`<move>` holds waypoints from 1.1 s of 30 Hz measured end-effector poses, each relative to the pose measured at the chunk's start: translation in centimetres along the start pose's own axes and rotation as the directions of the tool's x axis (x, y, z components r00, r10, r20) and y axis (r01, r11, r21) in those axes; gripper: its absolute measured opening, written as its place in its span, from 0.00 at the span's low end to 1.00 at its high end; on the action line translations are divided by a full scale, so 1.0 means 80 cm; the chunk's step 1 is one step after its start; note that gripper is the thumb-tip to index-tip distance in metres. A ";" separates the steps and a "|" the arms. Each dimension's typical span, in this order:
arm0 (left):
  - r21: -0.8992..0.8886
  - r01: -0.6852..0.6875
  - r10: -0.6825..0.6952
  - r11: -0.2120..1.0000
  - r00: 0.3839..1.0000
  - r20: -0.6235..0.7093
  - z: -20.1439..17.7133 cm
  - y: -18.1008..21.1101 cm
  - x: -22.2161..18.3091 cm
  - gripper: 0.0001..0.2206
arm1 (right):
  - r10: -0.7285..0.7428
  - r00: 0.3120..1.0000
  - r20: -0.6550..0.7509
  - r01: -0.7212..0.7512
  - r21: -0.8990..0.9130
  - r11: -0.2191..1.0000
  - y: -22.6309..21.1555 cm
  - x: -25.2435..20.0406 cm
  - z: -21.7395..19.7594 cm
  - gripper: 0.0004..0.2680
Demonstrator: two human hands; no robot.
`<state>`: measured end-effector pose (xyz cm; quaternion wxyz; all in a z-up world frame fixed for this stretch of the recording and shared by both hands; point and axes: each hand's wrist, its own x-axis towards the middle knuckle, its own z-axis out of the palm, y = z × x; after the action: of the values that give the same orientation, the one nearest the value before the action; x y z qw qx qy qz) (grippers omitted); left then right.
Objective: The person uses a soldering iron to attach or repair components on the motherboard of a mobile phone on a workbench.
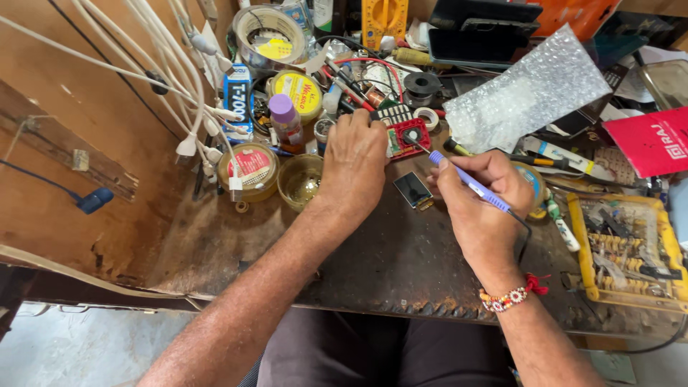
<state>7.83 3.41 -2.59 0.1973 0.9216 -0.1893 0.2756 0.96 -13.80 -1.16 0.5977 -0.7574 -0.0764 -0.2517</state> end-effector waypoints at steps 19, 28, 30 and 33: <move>-0.059 0.028 -0.028 0.998 1.000 0.000 -0.008 0.008 -0.005 0.13 | -0.022 1.000 0.014 0.023 -0.002 1.000 0.002 -0.007 -0.006 0.02; -0.114 -0.044 0.045 0.993 0.999 0.013 -0.018 0.018 -0.010 0.15 | -0.010 0.984 -0.177 0.044 0.192 0.980 0.013 -0.006 -0.021 0.03; -0.219 -0.090 0.095 0.972 0.995 0.015 -0.020 0.025 -0.014 0.15 | 0.003 0.983 -0.184 0.034 0.196 0.980 0.013 -0.005 -0.022 0.02; -0.406 -0.204 0.244 0.891 0.968 0.049 -0.023 0.023 -0.015 0.17 | -0.001 0.983 -0.183 0.036 0.186 0.982 0.012 -0.006 -0.022 0.03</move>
<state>5.26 2.97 -1.39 0.3377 0.8465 -0.3560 0.2065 0.44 -15.60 -1.95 0.6687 -0.6705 -0.0521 -0.3170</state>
